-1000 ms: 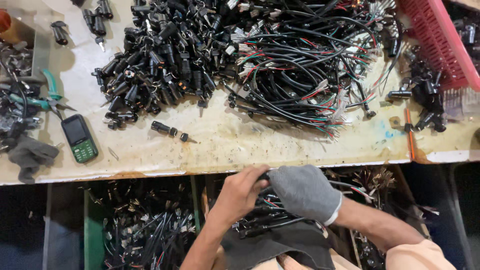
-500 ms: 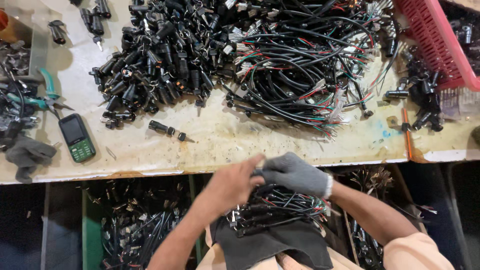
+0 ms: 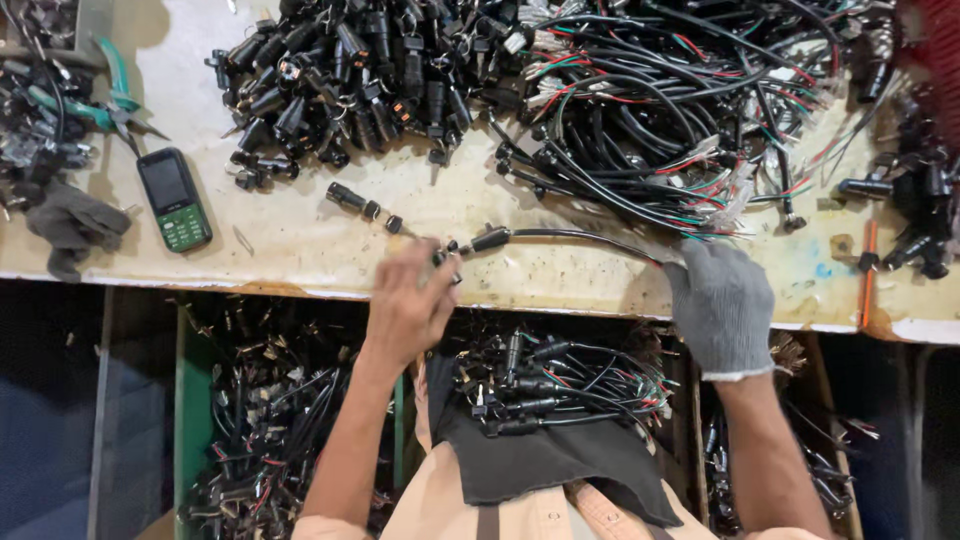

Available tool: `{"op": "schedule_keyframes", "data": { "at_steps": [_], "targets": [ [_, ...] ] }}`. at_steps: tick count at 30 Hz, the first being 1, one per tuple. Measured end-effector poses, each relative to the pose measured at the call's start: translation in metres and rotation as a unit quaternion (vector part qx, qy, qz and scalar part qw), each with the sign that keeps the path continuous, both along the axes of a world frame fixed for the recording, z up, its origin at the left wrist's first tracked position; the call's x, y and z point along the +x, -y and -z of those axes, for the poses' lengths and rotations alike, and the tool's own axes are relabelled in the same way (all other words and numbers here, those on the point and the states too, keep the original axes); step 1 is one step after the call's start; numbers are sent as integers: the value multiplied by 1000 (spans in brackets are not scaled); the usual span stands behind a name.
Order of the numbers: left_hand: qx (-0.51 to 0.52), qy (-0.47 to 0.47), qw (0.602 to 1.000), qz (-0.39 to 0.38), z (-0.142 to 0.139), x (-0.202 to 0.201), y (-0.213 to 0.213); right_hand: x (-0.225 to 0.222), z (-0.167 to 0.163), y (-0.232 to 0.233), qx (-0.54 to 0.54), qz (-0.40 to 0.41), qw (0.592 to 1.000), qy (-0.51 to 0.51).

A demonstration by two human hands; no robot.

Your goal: The person repeatedly picks a black cylindrical component and a short wire harness from piles on a workbench, aligns them, and presses them together to form a connected assembly. The person places each completed unit on the bench and continues the cycle with new parts.

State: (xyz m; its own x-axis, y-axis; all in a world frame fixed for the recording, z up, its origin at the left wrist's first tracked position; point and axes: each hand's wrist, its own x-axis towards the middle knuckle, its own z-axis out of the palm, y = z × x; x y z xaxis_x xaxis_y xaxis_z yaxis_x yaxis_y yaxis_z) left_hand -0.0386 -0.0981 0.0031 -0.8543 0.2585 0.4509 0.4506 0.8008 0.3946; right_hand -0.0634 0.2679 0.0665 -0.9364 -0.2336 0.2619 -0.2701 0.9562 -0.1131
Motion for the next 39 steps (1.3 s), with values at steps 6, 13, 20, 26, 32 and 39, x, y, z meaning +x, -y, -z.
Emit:
{"op": "schedule_keyframes", "data": {
  "at_steps": [6,13,20,26,32,39],
  "targets": [
    [-63,43,995,68,2,1,10,-26,-20,81,-161,-135,972,-106],
    [506,81,859,8,-13,10,-13,-108,35,160,-18,-175,979,-102],
    [694,217,687,0,-17,41,-46,-78,-33,72,-354,-159,912,-136],
    [435,206,876,33,-36,32,-51,-3,-75,41,-722,-77,688,-9],
    [347,187,913,103,-63,18,-63,21,-37,71,-513,-20,800,309],
    [318,171,926,112,-69,21,-74,26,-42,78,-319,-188,910,188]
  ]
}}
